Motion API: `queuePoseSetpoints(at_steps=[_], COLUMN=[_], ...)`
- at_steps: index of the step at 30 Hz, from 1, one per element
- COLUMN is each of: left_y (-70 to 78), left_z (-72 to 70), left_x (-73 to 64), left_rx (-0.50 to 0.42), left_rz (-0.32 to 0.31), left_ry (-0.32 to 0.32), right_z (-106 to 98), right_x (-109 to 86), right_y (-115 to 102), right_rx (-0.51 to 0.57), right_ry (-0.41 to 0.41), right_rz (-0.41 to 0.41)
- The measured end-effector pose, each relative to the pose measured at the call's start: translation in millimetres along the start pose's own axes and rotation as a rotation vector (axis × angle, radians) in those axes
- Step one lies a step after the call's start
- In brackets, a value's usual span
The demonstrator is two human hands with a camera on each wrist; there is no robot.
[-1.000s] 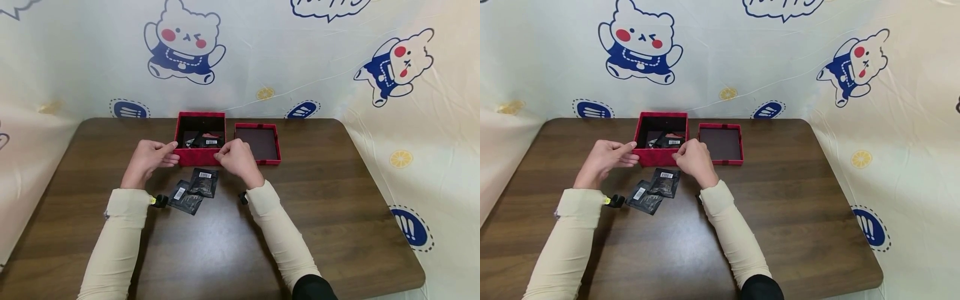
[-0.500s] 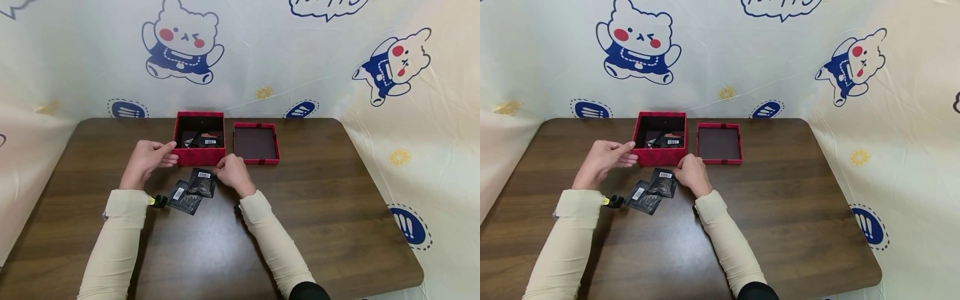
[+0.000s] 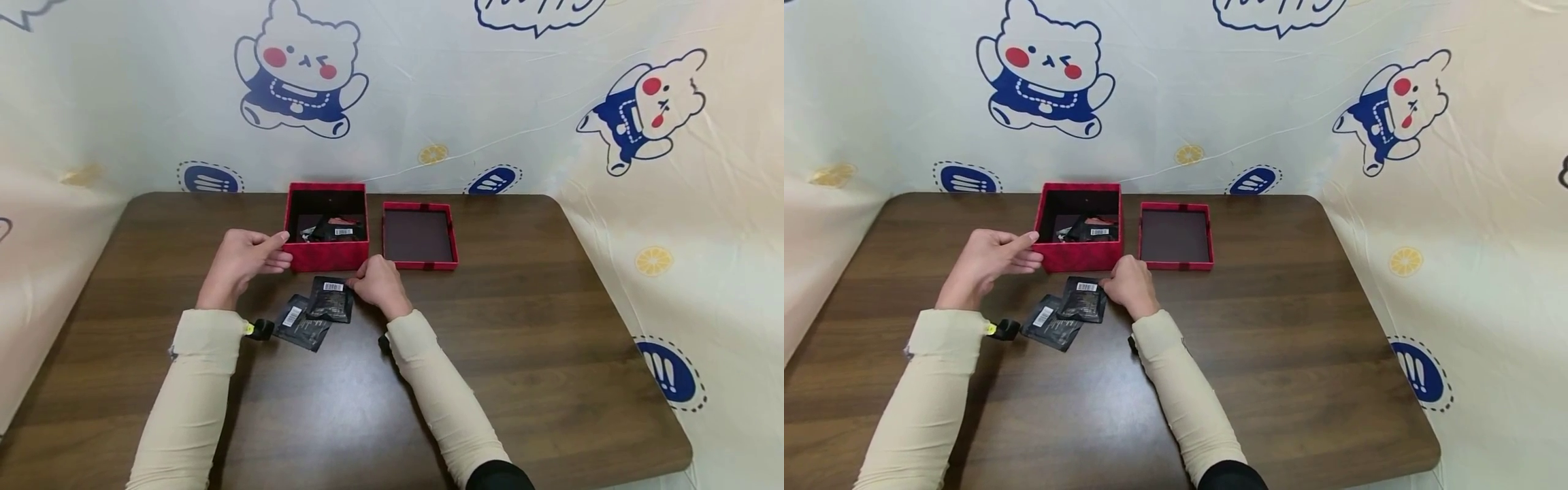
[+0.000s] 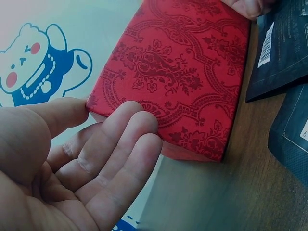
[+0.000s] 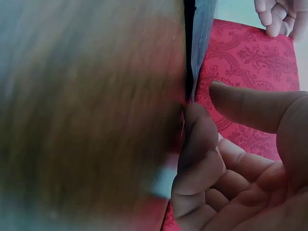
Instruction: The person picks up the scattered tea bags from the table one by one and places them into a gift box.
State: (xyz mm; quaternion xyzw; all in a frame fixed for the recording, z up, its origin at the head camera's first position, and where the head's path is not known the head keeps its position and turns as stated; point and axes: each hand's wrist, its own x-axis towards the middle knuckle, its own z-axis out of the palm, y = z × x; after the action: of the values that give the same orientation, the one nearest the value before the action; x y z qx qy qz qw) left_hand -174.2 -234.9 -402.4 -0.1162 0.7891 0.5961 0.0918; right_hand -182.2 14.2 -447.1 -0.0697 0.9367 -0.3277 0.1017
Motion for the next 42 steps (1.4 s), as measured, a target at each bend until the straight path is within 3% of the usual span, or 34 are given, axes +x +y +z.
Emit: queuePoseSetpoints(at_steps=[12,25,42], left_y=[-0.7,0.8,3.8], left_z=[-1.4,-2.2,-2.5], left_x=[0.3,0.1,-1.3], left_rx=[0.0,0.013,0.05], left_rz=[0.005,0.004,0.016], left_ry=[-0.001,-0.006,-0.025], right_z=[-0.6,-11.3,-50.3], right_x=[3.6,-0.8,-19.7], right_y=[-2.5,5.6,-3.1], right_rx=[-0.054,0.045,0.273], right_ry=[-0.061,-0.075,-0.141], right_rz=[0.021,-0.076,-0.07])
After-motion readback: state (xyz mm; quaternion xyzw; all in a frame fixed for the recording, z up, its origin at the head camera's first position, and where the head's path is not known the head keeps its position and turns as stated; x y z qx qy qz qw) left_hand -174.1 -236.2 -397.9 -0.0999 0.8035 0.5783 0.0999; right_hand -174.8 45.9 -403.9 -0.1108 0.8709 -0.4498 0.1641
